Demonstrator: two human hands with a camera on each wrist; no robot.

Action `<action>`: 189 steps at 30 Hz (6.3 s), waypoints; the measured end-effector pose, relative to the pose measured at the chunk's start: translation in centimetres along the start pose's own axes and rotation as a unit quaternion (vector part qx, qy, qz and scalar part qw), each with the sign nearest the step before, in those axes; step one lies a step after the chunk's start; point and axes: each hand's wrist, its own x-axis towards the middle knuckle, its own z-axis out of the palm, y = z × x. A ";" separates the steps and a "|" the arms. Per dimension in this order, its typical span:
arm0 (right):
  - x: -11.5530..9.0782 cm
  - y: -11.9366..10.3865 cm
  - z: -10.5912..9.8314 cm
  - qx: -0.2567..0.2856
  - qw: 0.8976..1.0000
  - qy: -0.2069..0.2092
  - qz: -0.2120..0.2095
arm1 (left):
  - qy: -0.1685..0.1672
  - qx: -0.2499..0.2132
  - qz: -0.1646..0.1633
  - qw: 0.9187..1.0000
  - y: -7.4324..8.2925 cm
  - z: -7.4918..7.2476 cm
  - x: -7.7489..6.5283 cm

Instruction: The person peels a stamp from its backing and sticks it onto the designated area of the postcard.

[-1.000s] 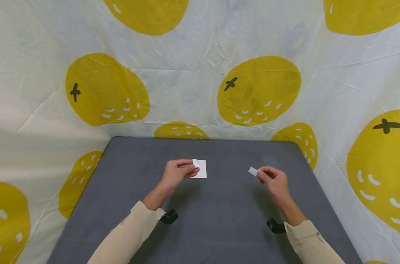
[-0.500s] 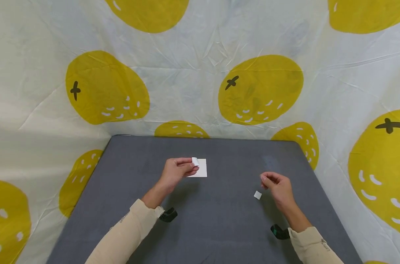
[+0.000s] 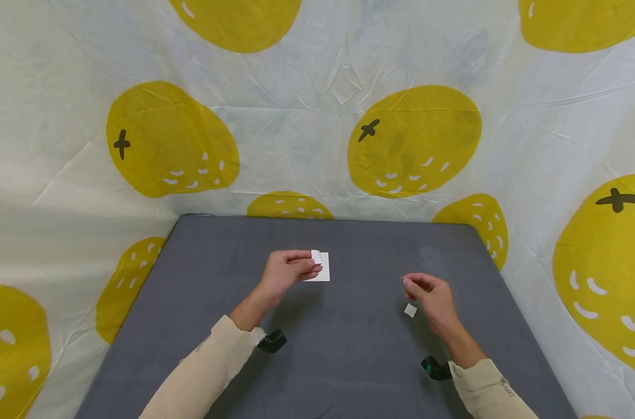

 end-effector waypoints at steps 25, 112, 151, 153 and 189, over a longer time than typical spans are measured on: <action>0.6 -3.3 6.8 0.008 0.995 -0.094 -0.011 | -0.046 0.014 0.011 0.999 -0.5 1.9 -0.2; 1.4 -5.8 10.4 0.141 0.975 -0.144 -0.095 | -0.013 0.115 0.110 0.987 0.0 3.8 -0.5; 1.3 -5.7 10.6 0.085 0.986 -0.141 -0.032 | -0.008 0.153 0.092 0.984 -0.1 3.0 -0.5; 1.3 -5.7 10.6 0.081 0.987 -0.135 -0.033 | 0.009 0.200 0.111 0.973 0.0 2.9 -0.7; 2.5 -5.7 11.9 0.109 0.991 -0.063 -0.039 | 0.057 0.614 0.065 0.785 -9.9 -10.1 6.0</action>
